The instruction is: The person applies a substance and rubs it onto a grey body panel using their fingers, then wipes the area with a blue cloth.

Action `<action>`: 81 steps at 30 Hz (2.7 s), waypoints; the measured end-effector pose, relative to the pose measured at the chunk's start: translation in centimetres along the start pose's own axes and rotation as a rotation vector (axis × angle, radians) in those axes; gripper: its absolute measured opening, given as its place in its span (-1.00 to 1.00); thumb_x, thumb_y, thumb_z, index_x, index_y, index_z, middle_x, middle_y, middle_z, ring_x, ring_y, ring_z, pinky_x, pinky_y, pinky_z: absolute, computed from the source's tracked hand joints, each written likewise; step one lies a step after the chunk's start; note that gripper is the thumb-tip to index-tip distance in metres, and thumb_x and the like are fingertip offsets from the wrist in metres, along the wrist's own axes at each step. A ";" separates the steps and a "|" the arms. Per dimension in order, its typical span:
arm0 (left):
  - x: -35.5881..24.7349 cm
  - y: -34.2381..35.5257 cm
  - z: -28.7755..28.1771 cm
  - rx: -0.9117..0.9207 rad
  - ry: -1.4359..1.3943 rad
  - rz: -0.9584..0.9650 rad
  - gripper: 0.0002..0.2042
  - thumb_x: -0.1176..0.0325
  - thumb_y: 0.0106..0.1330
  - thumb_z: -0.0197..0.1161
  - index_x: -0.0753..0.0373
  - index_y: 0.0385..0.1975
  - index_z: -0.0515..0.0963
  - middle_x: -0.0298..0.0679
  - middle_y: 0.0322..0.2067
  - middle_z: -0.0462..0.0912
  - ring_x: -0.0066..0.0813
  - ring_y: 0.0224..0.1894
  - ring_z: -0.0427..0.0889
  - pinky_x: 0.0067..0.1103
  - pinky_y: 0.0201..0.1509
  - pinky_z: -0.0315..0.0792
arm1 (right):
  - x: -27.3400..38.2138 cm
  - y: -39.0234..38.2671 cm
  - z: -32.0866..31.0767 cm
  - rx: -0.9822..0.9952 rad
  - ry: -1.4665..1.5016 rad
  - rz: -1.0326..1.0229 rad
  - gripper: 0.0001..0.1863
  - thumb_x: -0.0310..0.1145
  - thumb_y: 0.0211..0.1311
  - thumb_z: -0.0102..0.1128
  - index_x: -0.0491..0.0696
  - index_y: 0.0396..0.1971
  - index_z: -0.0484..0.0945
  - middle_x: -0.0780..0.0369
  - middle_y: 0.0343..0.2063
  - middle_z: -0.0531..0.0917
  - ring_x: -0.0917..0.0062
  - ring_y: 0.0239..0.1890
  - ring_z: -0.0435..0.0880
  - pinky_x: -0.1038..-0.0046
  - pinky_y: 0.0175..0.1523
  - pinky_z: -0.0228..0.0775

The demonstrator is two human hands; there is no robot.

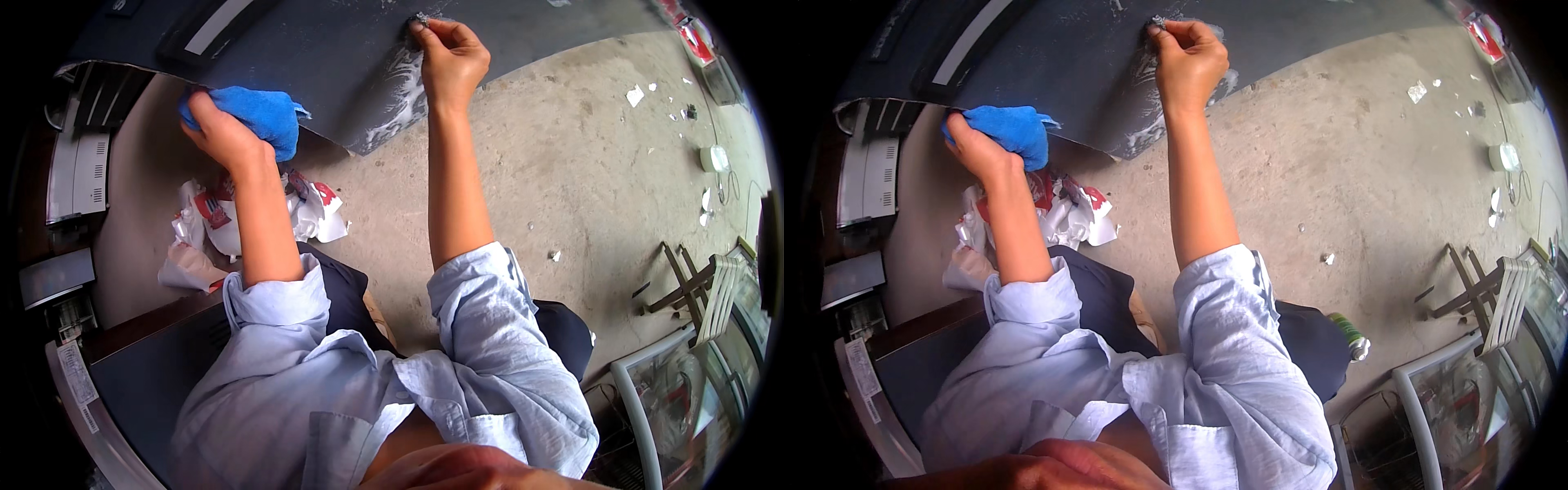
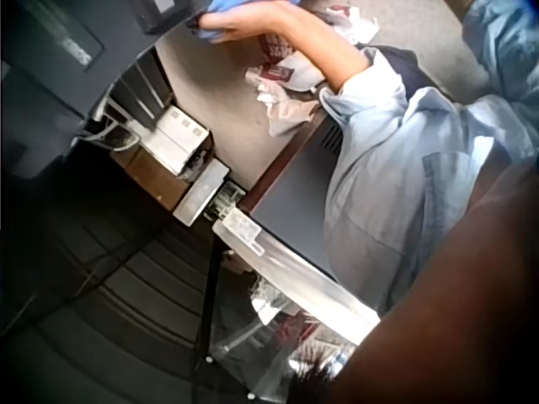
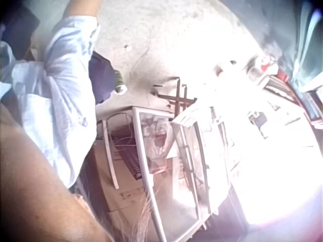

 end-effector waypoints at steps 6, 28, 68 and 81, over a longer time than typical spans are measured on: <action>-0.2 -0.4 0.3 0.011 -0.043 -0.021 -0.40 0.05 0.18 0.16 0.29 0.17 0.34 -0.04 0.06 0.48 -0.19 -0.03 0.56 -0.35 0.04 0.48 | 1.0 -3.1 1.8 0.085 0.018 0.006 -0.89 -0.56 -0.05 0.45 -0.20 -0.49 0.68 0.23 -0.54 0.69 0.62 -0.48 0.65 0.59 -0.33 0.48; -0.3 -0.3 0.3 0.000 -0.025 -0.020 -0.39 0.05 0.19 0.17 0.28 0.19 0.33 -0.03 0.08 0.47 -0.17 0.00 0.55 -0.33 0.09 0.46 | 0.8 -2.1 1.6 0.076 0.042 -0.034 -0.91 -0.57 -0.05 0.44 -0.20 -0.50 0.68 0.22 -0.57 0.68 0.60 -0.50 0.65 0.59 -0.31 0.49; -0.2 -0.8 0.4 -0.012 -0.002 -0.016 -0.35 0.02 0.18 0.16 0.29 0.21 0.30 0.01 0.09 0.45 -0.12 0.00 0.54 -0.31 0.07 0.45 | 2.6 -4.7 4.1 0.047 -0.052 -0.353 -0.90 -0.55 -0.05 0.39 -0.04 -0.52 0.65 0.23 -0.54 0.59 0.39 -0.48 0.61 0.42 -0.34 0.46; -0.4 -1.1 0.5 -0.018 0.006 -0.029 -0.37 0.00 0.19 0.15 0.27 0.19 0.31 -0.02 0.09 0.45 -0.16 0.03 0.52 -0.32 0.12 0.42 | 0.4 -7.0 3.0 -0.091 -0.103 -0.239 -0.86 -0.57 0.03 0.38 -0.02 -0.39 0.72 0.30 -0.34 0.67 0.61 -0.41 0.61 0.58 -0.26 0.49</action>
Point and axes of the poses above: each hand's wrist, its own y-axis towards the middle knuckle, its own z-axis out of the palm, x = y × z, the point moved 2 cm from there along y, towards the middle knuckle
